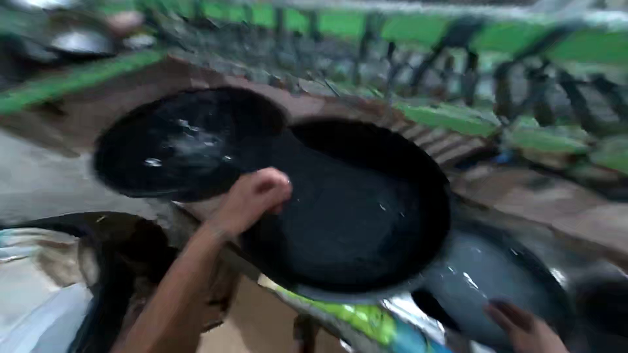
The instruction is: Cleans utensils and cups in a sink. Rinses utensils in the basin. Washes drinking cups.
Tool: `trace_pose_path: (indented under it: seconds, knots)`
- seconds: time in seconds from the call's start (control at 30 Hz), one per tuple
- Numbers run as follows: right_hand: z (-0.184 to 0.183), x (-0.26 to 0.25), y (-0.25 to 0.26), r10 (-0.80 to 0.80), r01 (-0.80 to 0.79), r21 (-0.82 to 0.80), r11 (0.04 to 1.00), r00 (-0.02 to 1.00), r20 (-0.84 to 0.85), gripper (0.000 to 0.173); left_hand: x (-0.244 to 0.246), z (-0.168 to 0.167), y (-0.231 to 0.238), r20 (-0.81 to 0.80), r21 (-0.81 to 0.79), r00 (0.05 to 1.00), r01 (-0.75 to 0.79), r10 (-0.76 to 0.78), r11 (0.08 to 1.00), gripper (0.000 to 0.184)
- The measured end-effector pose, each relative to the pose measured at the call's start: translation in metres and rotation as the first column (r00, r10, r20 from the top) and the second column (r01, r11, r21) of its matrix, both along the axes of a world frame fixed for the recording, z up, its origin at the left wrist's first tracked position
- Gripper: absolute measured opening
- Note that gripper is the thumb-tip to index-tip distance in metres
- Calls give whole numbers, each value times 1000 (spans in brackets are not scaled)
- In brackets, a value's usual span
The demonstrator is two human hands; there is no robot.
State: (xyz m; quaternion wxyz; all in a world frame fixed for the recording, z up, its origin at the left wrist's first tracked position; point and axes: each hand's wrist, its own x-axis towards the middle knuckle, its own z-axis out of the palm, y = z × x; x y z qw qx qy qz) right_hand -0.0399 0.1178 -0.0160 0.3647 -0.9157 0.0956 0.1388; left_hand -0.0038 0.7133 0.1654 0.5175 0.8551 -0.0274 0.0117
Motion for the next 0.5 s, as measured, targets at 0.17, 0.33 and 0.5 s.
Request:
trace_pose_path:
  seconds: [0.17, 0.33, 0.5]
  knots:
    - [64, -68, -16, -159, 157, -229, 961, 987, 12, 31, -109, -42, -3, -631, 337, 734, 550, -250, 764, 39]
    - [62, -145, -70, -173, 111, -403, 908, 978, -120, 32, -146, -96, -67, -382, 250, 837, 502, -392, 828, 37]
    - [42, -168, -83, -289, 215, -414, 884, 949, -124, 43, -146, -113, -124, -345, 451, 852, 519, -394, 726, 52]
